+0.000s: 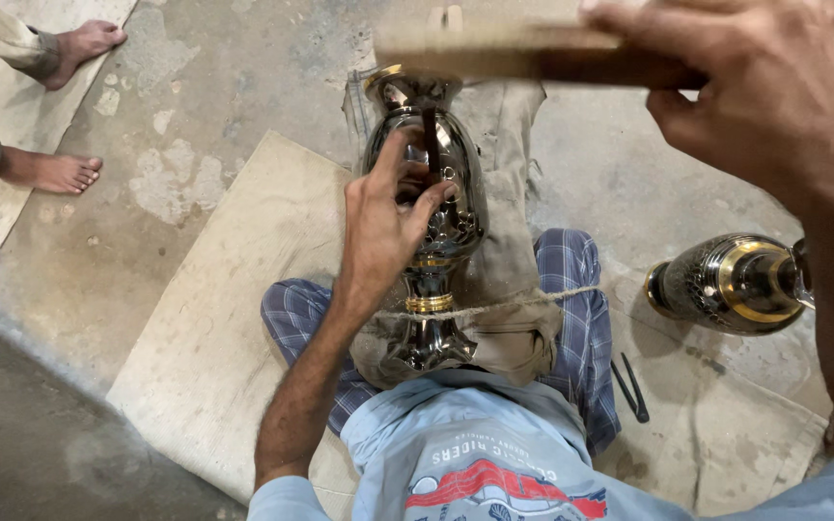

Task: The person uses a metal chisel and a wooden mallet to engrave floral patterns onto a silver-colored metal vessel. They hold the chisel against the surface and strike it repeatedly with the mallet to create the design.

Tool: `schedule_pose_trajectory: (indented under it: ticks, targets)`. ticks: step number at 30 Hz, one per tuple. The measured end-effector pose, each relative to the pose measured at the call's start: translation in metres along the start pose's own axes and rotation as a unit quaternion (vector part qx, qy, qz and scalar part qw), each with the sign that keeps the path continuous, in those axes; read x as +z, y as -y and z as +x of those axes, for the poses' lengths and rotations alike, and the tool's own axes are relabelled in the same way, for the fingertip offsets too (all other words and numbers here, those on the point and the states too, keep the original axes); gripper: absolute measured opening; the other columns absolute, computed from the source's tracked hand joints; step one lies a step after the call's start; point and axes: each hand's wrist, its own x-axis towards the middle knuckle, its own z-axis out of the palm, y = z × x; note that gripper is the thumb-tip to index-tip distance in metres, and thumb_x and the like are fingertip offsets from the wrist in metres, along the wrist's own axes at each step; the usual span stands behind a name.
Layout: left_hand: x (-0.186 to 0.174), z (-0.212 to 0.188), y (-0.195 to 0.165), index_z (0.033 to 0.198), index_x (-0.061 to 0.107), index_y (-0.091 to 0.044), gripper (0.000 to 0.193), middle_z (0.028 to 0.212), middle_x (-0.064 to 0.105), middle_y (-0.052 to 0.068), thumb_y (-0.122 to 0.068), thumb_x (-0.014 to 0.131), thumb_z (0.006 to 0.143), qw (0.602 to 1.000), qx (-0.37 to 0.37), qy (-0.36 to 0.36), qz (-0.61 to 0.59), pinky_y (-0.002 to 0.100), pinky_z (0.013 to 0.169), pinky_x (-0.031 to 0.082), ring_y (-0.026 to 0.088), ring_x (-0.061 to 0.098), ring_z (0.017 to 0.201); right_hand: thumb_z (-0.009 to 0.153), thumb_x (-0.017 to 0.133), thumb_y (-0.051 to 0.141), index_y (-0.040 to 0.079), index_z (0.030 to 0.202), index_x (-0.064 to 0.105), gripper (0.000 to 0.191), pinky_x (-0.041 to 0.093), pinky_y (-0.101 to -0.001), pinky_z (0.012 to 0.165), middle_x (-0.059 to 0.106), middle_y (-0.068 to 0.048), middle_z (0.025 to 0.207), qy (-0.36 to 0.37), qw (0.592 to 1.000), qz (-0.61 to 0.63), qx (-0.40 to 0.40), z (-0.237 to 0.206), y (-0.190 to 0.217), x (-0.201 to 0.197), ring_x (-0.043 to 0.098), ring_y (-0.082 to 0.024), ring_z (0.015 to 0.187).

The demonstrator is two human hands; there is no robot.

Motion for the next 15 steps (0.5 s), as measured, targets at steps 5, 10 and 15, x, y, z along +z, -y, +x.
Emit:
schedule_pose_trajectory:
  ticks: [5,10,15]
  targets:
    - [0.003,0.008,0.011,0.138,0.054,-0.010,0.048,0.108,0.078,0.015,-0.013,0.077,0.096,1.000,0.007,0.014,0.007,0.036,0.065,0.074,0.025,0.082,0.091,0.084,0.074,0.011,0.031,0.144,0.070,0.063,0.056,-0.0340,0.059,0.076,0.005,0.100,0.112,0.993,-0.005,0.039,-0.002,0.003,0.000,0.068,-0.016,0.067]
    - [0.004,0.008,0.015,0.138,0.054,-0.012,0.044,0.101,0.080,0.012,-0.014,0.074,0.099,1.000,0.003,-0.011,-0.006,0.037,0.069,0.074,0.022,0.083,0.087,0.083,0.070,0.009,0.028,0.148,0.066,0.068,0.056,-0.0341,0.057,0.076,0.002,0.110,0.138,0.988,-0.004,0.071,-0.001,0.011,0.009,0.067,-0.016,0.068]
    - [0.001,0.005,0.009,0.137,0.053,-0.011,0.049,0.097,0.079,0.012,-0.016,0.078,0.095,1.000,-0.006,-0.021,-0.002,0.036,0.062,0.074,0.021,0.082,0.081,0.087,0.067,0.004,0.031,0.147,0.065,0.065,0.056,-0.0324,0.055,0.077,0.004,0.109,0.154,0.987,-0.031,0.030,-0.002,0.008,0.031,0.068,-0.013,0.065]
